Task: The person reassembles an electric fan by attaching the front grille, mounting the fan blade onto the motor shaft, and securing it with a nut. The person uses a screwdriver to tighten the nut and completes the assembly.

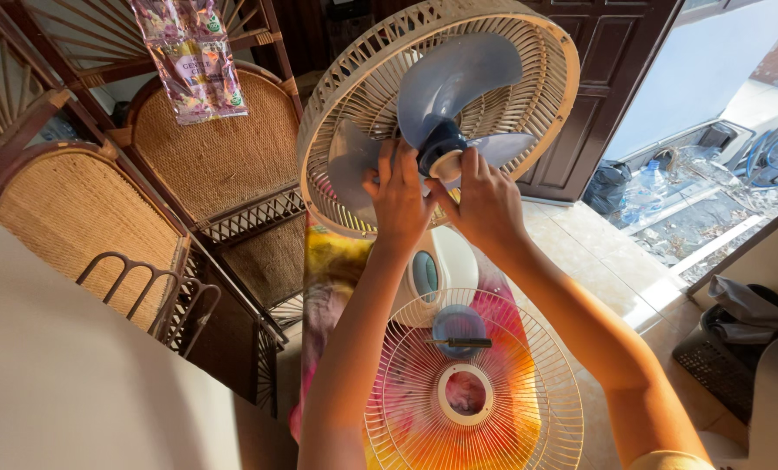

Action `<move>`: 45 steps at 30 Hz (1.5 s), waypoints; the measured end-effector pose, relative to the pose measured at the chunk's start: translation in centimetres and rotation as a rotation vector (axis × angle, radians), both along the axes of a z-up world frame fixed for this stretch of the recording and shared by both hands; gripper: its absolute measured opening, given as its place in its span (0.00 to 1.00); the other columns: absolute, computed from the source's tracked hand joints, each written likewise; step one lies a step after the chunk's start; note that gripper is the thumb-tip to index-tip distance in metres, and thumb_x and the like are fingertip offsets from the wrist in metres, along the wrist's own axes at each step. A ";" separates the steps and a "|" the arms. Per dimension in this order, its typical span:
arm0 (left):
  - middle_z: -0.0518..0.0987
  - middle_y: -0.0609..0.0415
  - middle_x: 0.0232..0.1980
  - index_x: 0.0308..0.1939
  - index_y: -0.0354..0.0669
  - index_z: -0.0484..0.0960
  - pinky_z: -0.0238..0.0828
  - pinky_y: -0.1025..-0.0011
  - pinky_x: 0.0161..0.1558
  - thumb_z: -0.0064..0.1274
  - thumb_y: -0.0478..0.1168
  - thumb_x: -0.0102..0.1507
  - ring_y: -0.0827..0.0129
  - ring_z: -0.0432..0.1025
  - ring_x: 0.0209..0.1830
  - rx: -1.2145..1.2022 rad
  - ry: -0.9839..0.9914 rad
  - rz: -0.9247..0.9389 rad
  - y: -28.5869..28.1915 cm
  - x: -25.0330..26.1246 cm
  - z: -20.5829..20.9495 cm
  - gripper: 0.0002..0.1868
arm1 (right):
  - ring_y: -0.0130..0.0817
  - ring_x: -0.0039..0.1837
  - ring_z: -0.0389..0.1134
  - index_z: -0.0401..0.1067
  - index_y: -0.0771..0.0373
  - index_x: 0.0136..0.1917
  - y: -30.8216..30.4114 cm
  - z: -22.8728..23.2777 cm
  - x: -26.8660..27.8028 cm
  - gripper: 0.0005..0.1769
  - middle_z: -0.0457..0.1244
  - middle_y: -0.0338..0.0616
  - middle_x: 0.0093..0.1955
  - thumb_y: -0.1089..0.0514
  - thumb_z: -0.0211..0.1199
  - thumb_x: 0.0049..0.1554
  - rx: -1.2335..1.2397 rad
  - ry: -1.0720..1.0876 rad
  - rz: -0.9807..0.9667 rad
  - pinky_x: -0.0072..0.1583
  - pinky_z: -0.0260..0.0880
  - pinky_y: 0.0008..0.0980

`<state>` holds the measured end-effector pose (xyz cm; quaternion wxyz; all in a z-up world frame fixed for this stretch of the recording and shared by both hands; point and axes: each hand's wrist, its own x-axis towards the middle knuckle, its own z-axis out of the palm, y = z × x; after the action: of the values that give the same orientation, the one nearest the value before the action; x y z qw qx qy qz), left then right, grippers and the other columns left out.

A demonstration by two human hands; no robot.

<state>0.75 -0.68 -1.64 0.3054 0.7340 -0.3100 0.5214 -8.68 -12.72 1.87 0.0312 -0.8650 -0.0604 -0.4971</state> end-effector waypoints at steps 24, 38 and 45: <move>0.69 0.54 0.71 0.67 0.44 0.63 0.51 0.54 0.63 0.70 0.47 0.50 0.63 0.61 0.74 0.078 0.037 0.138 0.3 -1.4 0.8 0.46 | 0.54 0.56 0.68 0.63 0.65 0.65 1.8 1.2 -3.2 0.29 0.62 0.57 0.55 0.63 0.73 0.54 0.121 -0.064 0.246 0.55 0.70 0.46; 0.65 0.41 0.77 0.80 0.41 0.55 0.41 0.48 0.75 0.61 0.43 0.64 0.49 0.57 0.80 -0.099 0.347 -0.358 4.6 -16.1 -3.1 0.44 | 0.42 0.74 0.64 0.53 0.59 0.68 -5.7 -13.3 -13.6 0.38 0.61 0.51 0.71 0.79 0.64 0.52 0.887 0.164 1.107 0.74 0.63 0.44; 0.55 0.40 0.82 0.81 0.37 0.52 0.41 0.48 0.81 0.45 0.52 0.70 0.46 0.50 0.83 0.099 0.155 -0.388 3.2 -21.5 -5.6 0.40 | 0.33 0.73 0.60 0.59 0.64 0.72 -5.4 -20.7 -14.2 0.34 0.59 0.46 0.70 0.74 0.62 0.54 1.166 0.390 0.910 0.70 0.63 0.37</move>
<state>-20.77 2.48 -7.23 0.3865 0.7127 -0.4461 0.3790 -22.91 -18.08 -18.85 0.6946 -0.6704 -0.1320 -0.2252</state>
